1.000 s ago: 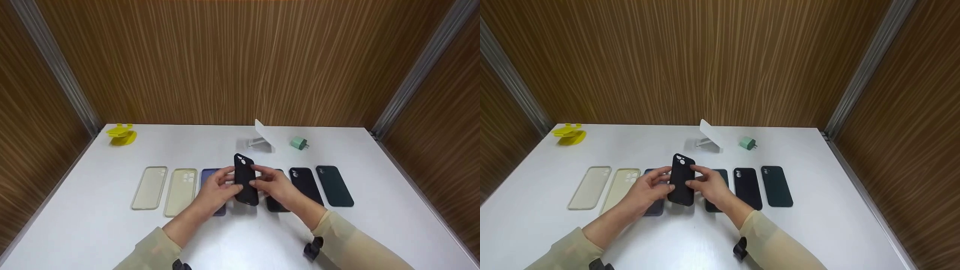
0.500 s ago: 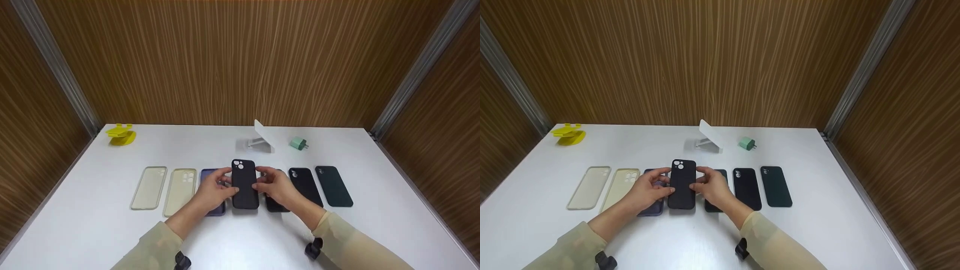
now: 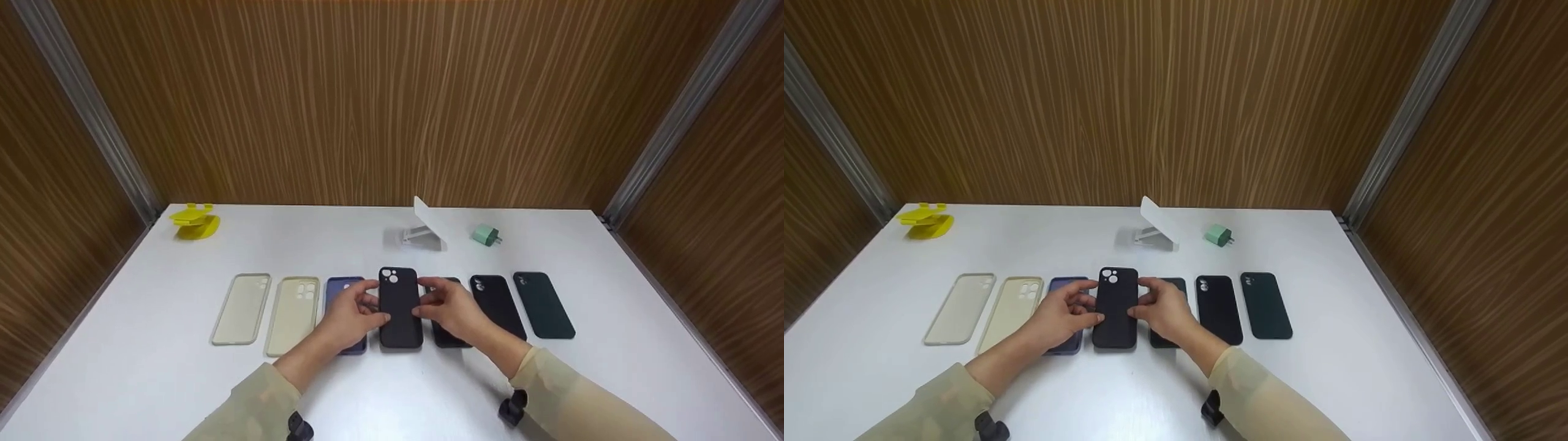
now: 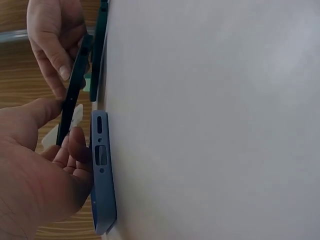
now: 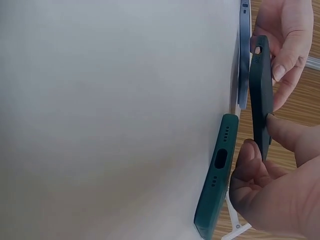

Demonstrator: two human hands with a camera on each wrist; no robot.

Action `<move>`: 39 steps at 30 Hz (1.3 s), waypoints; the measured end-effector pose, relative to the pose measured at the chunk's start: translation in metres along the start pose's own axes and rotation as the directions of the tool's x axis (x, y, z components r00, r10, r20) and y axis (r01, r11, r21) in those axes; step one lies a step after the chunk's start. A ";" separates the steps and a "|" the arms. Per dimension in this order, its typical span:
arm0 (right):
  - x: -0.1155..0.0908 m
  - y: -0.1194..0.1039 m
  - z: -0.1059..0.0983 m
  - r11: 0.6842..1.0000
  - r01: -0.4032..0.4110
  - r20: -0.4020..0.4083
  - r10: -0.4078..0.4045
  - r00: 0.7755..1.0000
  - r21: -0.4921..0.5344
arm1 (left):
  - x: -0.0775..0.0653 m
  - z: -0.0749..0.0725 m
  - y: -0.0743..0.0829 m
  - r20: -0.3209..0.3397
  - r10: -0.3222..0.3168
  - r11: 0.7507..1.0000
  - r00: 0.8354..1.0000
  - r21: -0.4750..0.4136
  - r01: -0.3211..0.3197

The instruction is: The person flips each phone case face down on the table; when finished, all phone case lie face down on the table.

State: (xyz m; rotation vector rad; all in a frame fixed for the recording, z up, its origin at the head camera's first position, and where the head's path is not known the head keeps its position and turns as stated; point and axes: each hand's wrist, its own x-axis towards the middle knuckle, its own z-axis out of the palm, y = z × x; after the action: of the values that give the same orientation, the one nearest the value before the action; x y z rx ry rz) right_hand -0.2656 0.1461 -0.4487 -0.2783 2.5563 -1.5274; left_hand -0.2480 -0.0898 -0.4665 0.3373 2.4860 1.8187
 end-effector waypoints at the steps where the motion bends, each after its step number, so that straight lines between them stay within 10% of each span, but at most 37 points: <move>1: 0.000 0.000 0.000 1.000 -0.004 0.001 0.004 1.000 -0.004 | 0.000 0.000 -0.001 0.003 0.000 1.000 1.000 0.000 0.000; 39: -0.001 0.003 0.013 0.992 0.056 0.014 -0.055 0.998 -0.112 | -0.010 -0.009 -0.009 0.019 -0.025 0.990 1.000 0.137 0.022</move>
State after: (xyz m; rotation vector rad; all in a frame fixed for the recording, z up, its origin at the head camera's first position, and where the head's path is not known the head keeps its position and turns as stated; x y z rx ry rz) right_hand -0.2624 0.1365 -0.4574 -0.3737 2.6518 -1.3974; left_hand -0.2416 -0.1033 -0.4733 0.3294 2.5954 1.6314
